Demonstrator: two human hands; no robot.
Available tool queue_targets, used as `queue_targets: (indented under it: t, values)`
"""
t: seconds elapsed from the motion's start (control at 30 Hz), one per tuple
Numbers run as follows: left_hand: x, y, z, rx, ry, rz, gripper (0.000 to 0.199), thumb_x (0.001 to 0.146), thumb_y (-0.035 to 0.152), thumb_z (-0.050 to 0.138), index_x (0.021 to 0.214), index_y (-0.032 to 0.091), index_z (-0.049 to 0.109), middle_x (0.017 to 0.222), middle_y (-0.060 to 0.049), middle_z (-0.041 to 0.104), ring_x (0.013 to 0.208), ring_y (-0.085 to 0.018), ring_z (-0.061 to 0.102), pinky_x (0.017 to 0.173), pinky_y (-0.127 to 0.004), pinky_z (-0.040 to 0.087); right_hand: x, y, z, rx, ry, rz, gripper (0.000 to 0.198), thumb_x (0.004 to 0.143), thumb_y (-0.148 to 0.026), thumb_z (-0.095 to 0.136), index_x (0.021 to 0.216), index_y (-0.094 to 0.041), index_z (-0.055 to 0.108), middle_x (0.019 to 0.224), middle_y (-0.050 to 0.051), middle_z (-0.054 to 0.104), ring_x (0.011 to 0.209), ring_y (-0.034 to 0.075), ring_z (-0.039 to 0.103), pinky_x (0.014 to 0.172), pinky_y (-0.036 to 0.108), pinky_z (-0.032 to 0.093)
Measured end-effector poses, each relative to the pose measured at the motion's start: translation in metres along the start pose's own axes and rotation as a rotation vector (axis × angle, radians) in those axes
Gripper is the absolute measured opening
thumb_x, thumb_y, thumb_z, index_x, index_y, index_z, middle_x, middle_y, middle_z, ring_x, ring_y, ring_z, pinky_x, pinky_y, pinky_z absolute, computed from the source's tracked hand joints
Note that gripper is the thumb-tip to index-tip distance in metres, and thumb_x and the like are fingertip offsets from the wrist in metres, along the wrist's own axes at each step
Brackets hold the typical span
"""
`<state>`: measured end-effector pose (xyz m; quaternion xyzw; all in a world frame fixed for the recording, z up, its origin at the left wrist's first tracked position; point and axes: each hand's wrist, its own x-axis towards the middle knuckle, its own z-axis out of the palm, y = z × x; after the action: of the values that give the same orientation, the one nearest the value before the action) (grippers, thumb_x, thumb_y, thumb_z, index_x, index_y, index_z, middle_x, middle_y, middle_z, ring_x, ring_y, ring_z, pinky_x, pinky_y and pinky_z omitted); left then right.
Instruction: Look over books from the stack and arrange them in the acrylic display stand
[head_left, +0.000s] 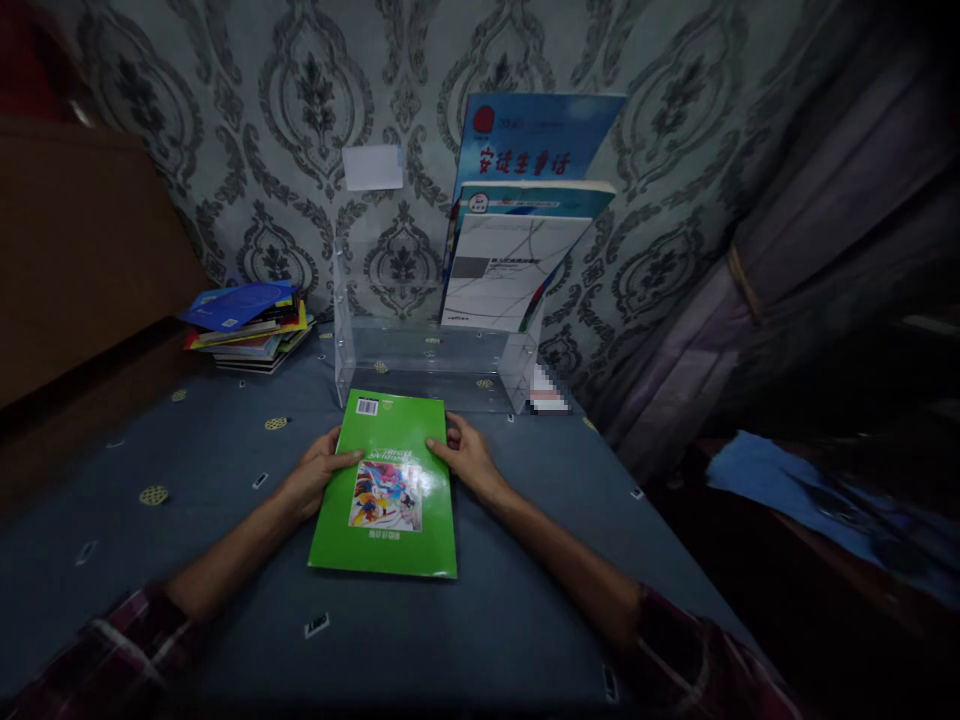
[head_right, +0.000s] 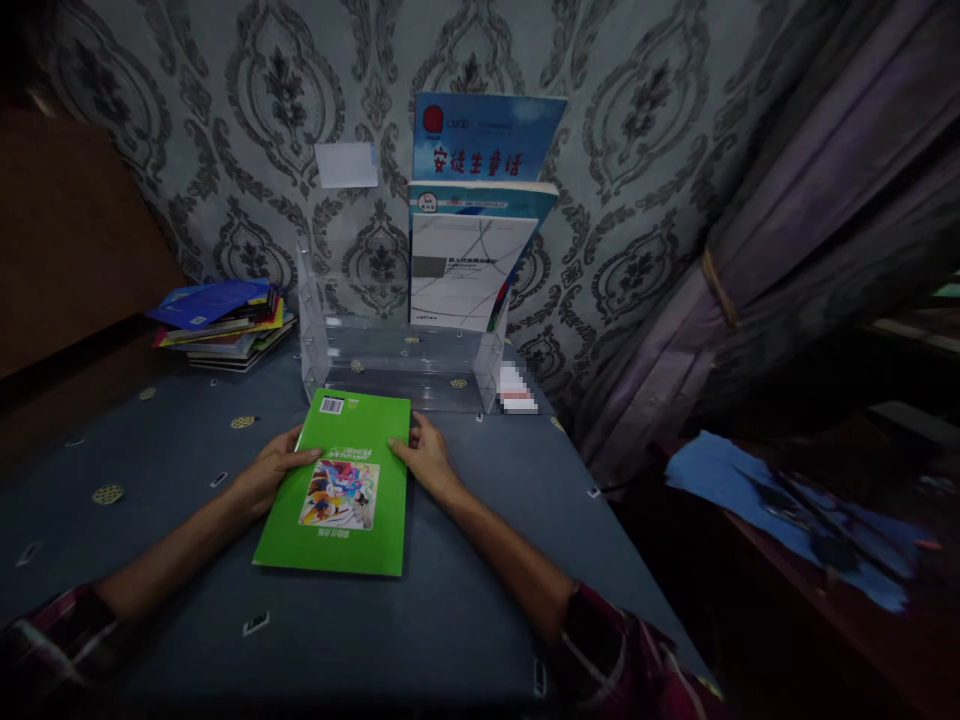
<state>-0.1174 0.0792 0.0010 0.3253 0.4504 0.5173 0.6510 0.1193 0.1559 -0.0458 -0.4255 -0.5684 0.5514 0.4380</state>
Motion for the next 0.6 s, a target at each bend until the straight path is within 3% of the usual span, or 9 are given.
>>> queue_targets:
  t: [0.4,0.5,0.6]
  values:
    - [-0.0018,0.0026,0.0041,-0.004,0.002,-0.013,0.075,0.054,0.014,0.09,0.12,0.013,0.054,0.096,-0.011,0.075,0.072,-0.026,0.074,0.071,-0.036,0.063,-0.0002,-0.0016,0.0006,0.052,-0.034,-0.018,0.062,0.066,-0.039,0.08,0.12,-0.019,0.056,0.109,0.009,0.076,0.099,0.027,0.073,0.088,0.044,0.059]
    - [-0.0009,0.0007,0.0026,-0.013,0.003,-0.019,0.077,0.055,0.013,0.089,0.123,0.013,0.053,0.095,-0.011,0.075,0.074,-0.028,0.074,0.072,-0.037,0.062,-0.0013,-0.0043,-0.0004,0.083,-0.036,-0.007,0.061,0.064,-0.039,0.081,0.117,-0.02,0.058,0.102,0.007,0.076,0.088,0.023,0.073,0.073,0.035,0.059]
    - [0.0015,-0.0026,0.0003,-0.029,-0.003,-0.03,0.073,0.058,0.015,0.088,0.122,0.014,0.054,0.094,-0.011,0.075,0.075,-0.028,0.074,0.072,-0.037,0.062,-0.0022,-0.0091,-0.0041,0.091,-0.085,0.043,0.062,0.064,-0.041,0.083,0.117,-0.018,0.061,0.091,0.005,0.075,0.065,0.017,0.067,0.048,0.023,0.046]
